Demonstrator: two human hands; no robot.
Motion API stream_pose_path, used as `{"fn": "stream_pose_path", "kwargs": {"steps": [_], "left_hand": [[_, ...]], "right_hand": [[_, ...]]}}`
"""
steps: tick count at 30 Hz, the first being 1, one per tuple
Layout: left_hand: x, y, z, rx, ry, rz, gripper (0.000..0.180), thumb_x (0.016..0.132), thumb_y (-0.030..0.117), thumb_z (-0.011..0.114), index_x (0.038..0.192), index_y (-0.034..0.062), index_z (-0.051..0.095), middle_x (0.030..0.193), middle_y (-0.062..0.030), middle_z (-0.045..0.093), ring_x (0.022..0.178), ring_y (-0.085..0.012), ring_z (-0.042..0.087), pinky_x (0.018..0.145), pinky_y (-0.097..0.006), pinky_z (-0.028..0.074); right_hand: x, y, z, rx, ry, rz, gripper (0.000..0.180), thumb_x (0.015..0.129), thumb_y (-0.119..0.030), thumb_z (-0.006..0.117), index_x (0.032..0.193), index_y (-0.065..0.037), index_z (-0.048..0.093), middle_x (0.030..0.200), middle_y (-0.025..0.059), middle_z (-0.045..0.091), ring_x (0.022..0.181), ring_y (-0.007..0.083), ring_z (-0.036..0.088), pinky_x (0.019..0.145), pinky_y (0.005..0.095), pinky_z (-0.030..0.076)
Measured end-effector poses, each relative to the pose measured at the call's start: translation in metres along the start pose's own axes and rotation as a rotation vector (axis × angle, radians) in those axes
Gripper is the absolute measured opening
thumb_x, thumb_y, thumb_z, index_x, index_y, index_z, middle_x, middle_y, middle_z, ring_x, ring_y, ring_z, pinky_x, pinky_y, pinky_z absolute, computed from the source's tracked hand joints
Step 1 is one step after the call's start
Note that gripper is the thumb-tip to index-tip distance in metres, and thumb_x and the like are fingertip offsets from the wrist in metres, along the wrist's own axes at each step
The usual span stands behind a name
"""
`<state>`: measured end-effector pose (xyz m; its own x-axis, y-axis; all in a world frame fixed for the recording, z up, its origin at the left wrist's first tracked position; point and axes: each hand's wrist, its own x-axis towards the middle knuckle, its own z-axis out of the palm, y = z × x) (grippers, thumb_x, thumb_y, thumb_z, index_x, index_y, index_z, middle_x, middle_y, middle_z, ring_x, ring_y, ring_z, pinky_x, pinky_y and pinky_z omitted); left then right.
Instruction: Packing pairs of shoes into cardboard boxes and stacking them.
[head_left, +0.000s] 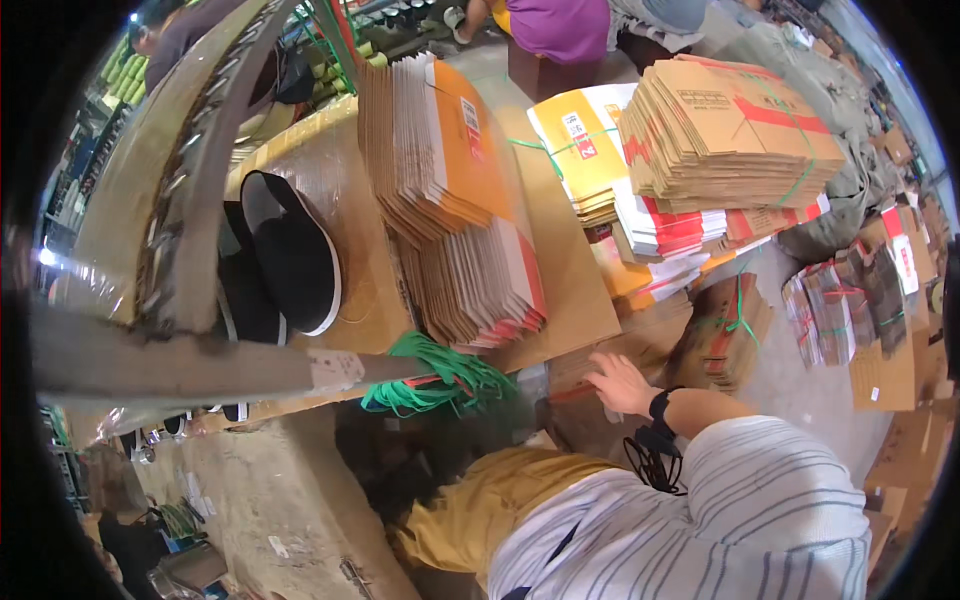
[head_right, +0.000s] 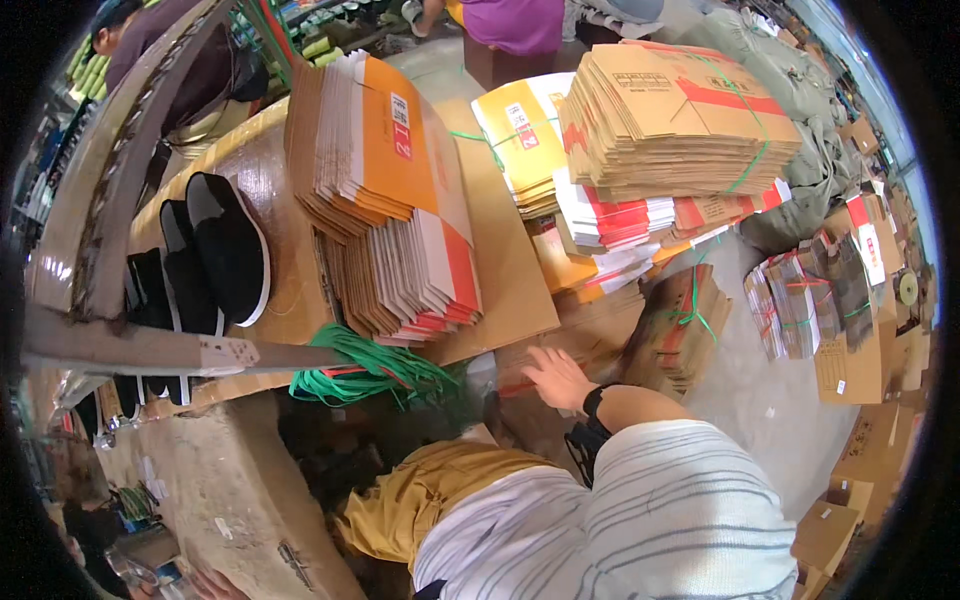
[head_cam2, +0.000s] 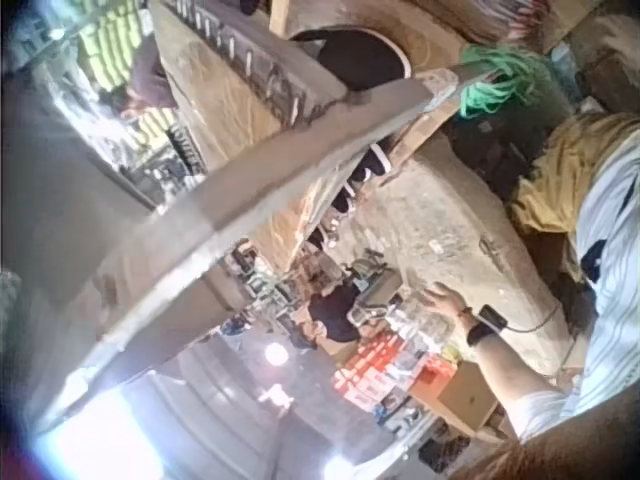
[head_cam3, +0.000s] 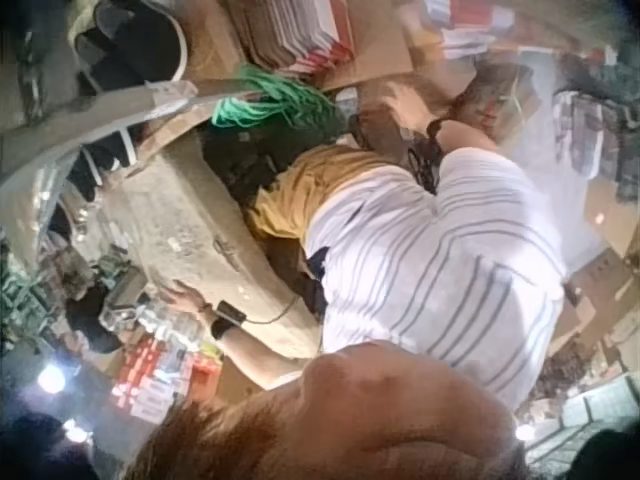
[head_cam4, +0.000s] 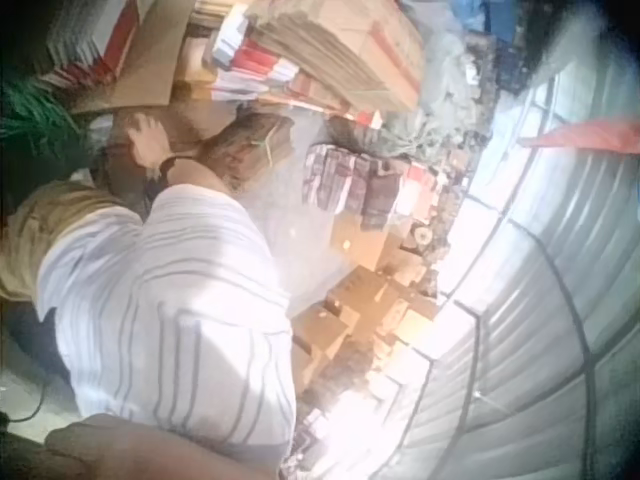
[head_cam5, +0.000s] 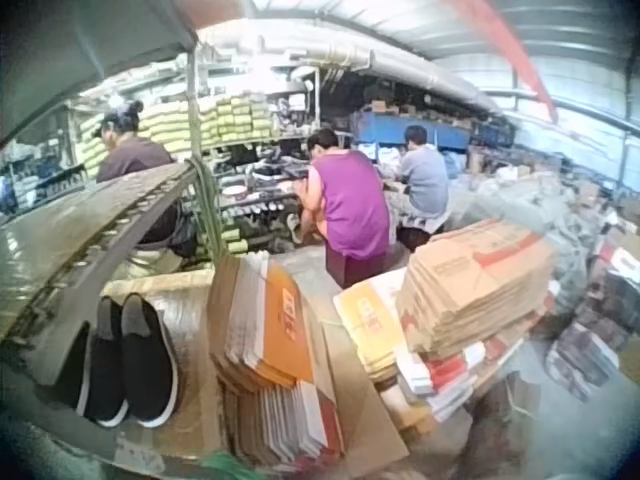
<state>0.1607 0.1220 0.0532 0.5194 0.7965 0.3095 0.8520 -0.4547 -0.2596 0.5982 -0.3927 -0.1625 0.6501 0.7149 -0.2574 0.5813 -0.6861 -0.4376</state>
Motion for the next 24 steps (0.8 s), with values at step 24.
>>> {"fn": "stream_pose_path", "kwargs": {"steps": [24], "left_hand": [[0.039,0.014,-0.174,0.540,-0.001,0.253,0.034,0.086,0.025,0.059,0.110,0.0020,0.062,0.116,-0.0182,0.058,0.110,-0.0337,0.053,0.091,-0.040,0.045]], "right_hand": [[0.050,0.106,0.070,-0.210,-0.431,0.469,0.052,0.066,-0.017,0.064,0.117,-0.007,0.058,0.130,0.0128,0.045,0.124,0.0301,0.038,0.105,0.0419,0.026]]}}
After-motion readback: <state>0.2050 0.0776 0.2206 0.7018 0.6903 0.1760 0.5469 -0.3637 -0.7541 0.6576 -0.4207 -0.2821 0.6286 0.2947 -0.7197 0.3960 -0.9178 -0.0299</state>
